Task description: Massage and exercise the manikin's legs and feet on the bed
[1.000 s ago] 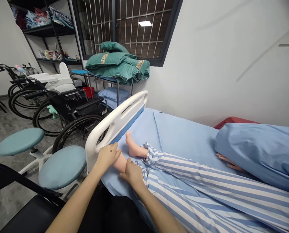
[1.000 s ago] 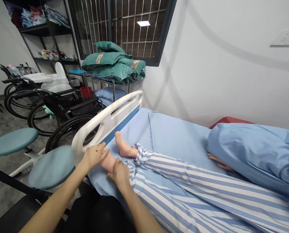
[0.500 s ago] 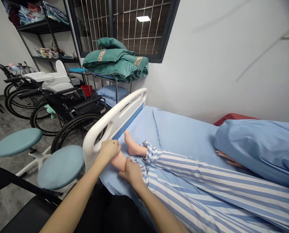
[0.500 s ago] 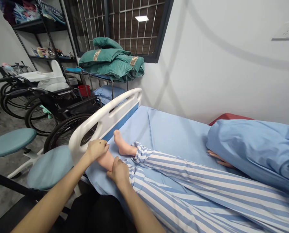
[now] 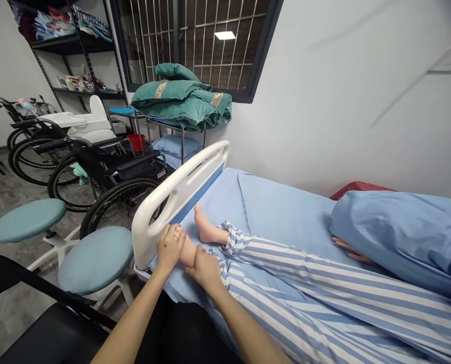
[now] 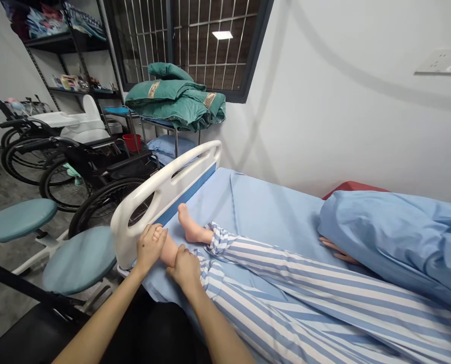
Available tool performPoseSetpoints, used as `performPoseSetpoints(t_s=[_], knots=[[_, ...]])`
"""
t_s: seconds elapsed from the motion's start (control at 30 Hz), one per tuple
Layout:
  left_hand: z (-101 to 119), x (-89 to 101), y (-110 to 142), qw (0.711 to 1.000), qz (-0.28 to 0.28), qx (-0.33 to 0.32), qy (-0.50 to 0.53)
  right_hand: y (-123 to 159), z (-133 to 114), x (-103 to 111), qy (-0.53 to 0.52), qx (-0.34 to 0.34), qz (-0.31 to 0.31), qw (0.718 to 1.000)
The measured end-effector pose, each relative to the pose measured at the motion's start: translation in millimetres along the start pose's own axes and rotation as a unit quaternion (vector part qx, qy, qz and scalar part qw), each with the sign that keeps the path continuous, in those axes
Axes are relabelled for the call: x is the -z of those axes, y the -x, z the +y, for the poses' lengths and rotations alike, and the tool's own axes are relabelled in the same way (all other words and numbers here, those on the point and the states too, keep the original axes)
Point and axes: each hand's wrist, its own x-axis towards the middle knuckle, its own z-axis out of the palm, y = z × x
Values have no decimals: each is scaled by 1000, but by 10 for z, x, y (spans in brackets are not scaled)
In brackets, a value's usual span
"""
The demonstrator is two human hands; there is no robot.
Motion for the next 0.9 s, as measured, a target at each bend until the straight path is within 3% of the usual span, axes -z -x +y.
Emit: performPoseSetpoints(t_s=[0.2, 0.33, 0.47, 0.6, 0.73, 0.9], knots=[[-88, 64, 18, 996, -51, -14, 67, -2, 3, -15, 4, 1, 2, 1000], [-95, 155, -45, 993, -99, -26, 51, -5, -2, -12, 9, -5, -8, 1000], [5, 273, -179, 984, -157, -59, -65, -17, -3, -18, 13, -12, -11, 1000], [145, 315, -321, 952, -206, -77, -211, -28, 0, -28, 9, -8, -10, 1000], [275, 241, -461, 919, -244, -78, -298, -27, 5, -26, 11, 0, -2, 1000], [419, 119, -598, 884, -301, -123, -336, -23, 27, -30, 10, 12, 9, 1000]])
